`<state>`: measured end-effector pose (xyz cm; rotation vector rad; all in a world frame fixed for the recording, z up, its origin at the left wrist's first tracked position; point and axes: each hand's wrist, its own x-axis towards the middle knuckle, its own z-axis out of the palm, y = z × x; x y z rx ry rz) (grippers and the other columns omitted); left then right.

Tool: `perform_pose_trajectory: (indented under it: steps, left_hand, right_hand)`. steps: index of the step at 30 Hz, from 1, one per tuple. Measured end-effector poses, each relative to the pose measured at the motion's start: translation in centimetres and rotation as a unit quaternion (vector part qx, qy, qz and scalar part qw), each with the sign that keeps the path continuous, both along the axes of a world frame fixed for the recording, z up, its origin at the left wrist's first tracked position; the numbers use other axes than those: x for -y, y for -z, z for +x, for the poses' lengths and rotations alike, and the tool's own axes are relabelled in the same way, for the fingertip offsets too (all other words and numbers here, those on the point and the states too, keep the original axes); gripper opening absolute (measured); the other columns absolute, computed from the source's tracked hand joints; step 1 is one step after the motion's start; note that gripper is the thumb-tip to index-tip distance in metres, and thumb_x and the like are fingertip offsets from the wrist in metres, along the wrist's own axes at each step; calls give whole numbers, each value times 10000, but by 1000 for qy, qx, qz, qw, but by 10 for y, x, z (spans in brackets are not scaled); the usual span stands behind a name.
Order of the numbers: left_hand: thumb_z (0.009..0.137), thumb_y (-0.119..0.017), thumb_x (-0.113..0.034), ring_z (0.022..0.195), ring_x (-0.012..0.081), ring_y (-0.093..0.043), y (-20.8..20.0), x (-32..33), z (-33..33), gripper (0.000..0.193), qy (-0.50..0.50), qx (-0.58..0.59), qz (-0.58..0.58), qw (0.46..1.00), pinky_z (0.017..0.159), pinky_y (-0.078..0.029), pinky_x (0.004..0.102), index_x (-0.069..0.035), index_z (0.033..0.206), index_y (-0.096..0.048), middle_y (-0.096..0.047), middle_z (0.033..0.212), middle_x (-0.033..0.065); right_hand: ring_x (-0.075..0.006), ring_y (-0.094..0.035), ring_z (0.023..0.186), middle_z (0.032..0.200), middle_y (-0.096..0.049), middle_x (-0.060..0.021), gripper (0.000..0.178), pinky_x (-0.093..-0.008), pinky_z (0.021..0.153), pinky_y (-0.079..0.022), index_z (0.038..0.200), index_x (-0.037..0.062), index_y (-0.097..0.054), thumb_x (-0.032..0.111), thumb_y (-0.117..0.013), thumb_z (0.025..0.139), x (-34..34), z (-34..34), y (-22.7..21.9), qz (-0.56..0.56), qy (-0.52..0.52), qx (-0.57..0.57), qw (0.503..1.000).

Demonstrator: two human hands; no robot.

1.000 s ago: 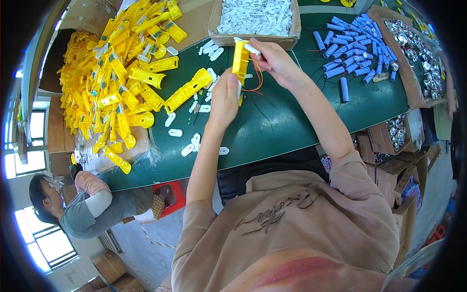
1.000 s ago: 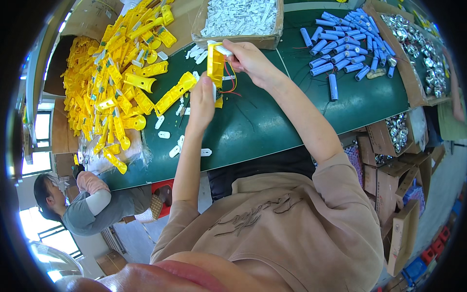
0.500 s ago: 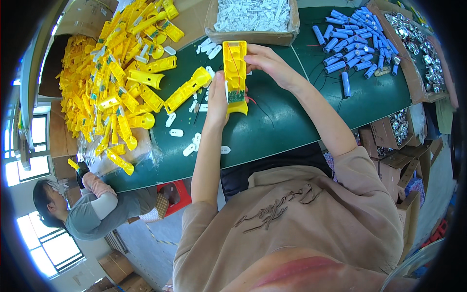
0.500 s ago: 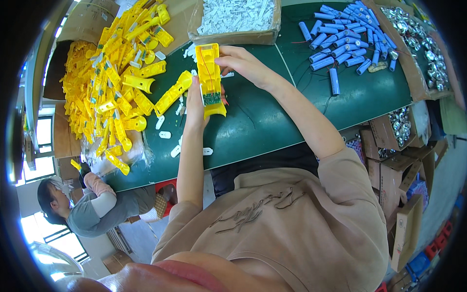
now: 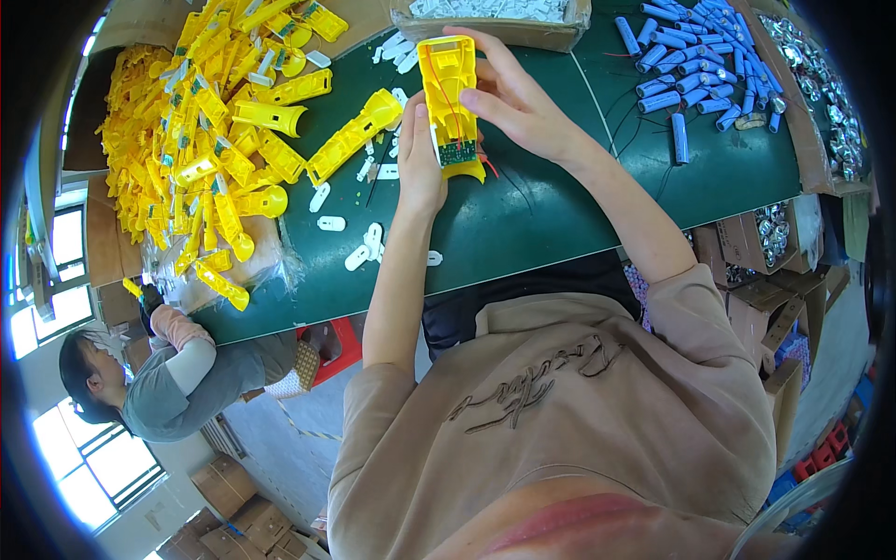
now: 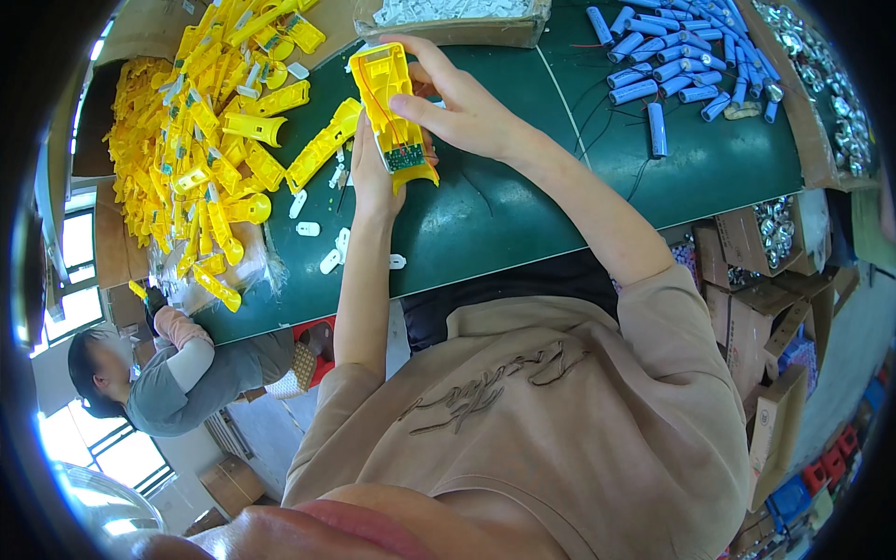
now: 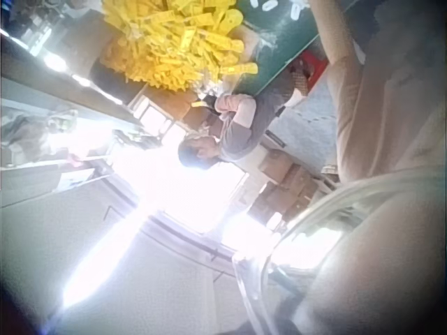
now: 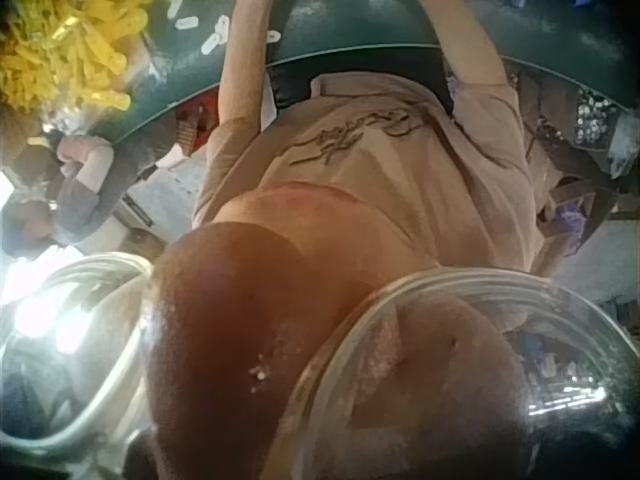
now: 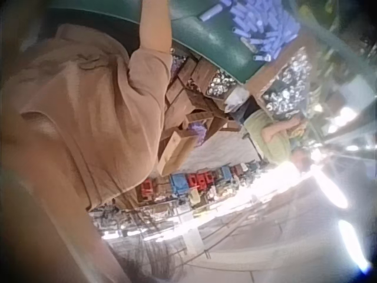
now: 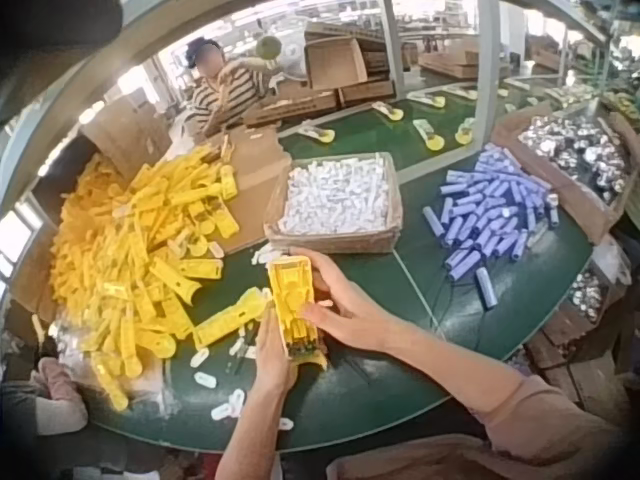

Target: The person assembles internal components into plastic housings by hand, inserting lithium-ion batteries, circuit boards, wiring, and plastic mounting brackets into the plastic housings.

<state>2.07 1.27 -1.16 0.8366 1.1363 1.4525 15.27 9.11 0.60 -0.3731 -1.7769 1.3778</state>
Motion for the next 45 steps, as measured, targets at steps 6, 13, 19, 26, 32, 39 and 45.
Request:
perform_pose_trajectory:
  steps: [6, 13, 19, 26, 32, 39, 45]
  left_hand:
    - [981, -335, -417, 825, 164, -612, -4, 8, 8, 482, 10, -74, 60, 995, 668, -533, 292, -46, 1283, -396, -589, 995, 96]
    - [998, -345, -336, 868, 128, -580, 9, 0, -6, 419, -72, -224, 103, 966, 739, -493, 276, -18, 1237, -478, -587, 1009, 79]
    - [1004, -340, -326, 974, 148, -521, 2, 0, 1, 422, -124, -303, 78, 942, 853, -411, 282, -11, 1263, -449, -560, 1075, 78]
    - [1012, -272, -353, 1067, 177, -509, 2, -3, -1, 408, -156, 7, -31, 987, 931, -394, 309, -61, 1250, -428, -530, 1130, 72]
    - [1011, -284, -326, 1088, 159, -473, 5, 0, 2, 413, -123, -166, 73, 976, 942, -378, 312, -70, 1333, -323, -483, 1180, 76]
    - [1005, -333, -247, 989, 131, -472, 17, -8, -1, 366, -149, -211, 114, 959, 880, -394, 285, -61, 1320, -318, -483, 1097, 74]
    - [969, -435, -188, 825, 98, -485, 0, -7, -1, 340, -154, -113, 68, 979, 714, -430, 249, -56, 1261, -320, -491, 948, 60]
  right_hand:
    - [-186, -646, 860, 901, -653, -98, 505, -282, 712, -504, 1348, 113, -345, 198, -567, 902, -11, 2, 6, 112, 119, 54, 985]
    - [-114, -562, 584, 697, -582, -45, 212, -241, 524, -446, 962, 17, -565, 205, -605, 874, 8, -7, 4, 33, 120, 98, 987]
    - [-116, -562, 621, 726, -602, -55, 140, -261, 558, -433, 924, 10, -564, 149, -555, 907, 19, -20, 23, 1, 120, 103, 988]
    - [-276, -583, 640, 736, -604, -129, 144, -355, 588, -459, 854, 31, -525, 164, -521, 910, 28, -30, 28, 155, 179, 160, 958]
    - [-256, -576, 682, 736, -591, -111, 113, -362, 645, -457, 835, 36, -523, 137, -551, 880, 26, -30, 30, 277, 229, 108, 927]
    - [-255, -580, 700, 749, -591, -109, 115, -363, 656, -452, 819, 43, -524, 138, -579, 852, 26, -30, 30, 338, 271, 118, 894]
    - [-261, -565, 680, 744, -576, -99, 128, -358, 628, -439, 824, 43, -537, 103, -642, 780, 31, -33, 30, 336, 282, 93, 894]
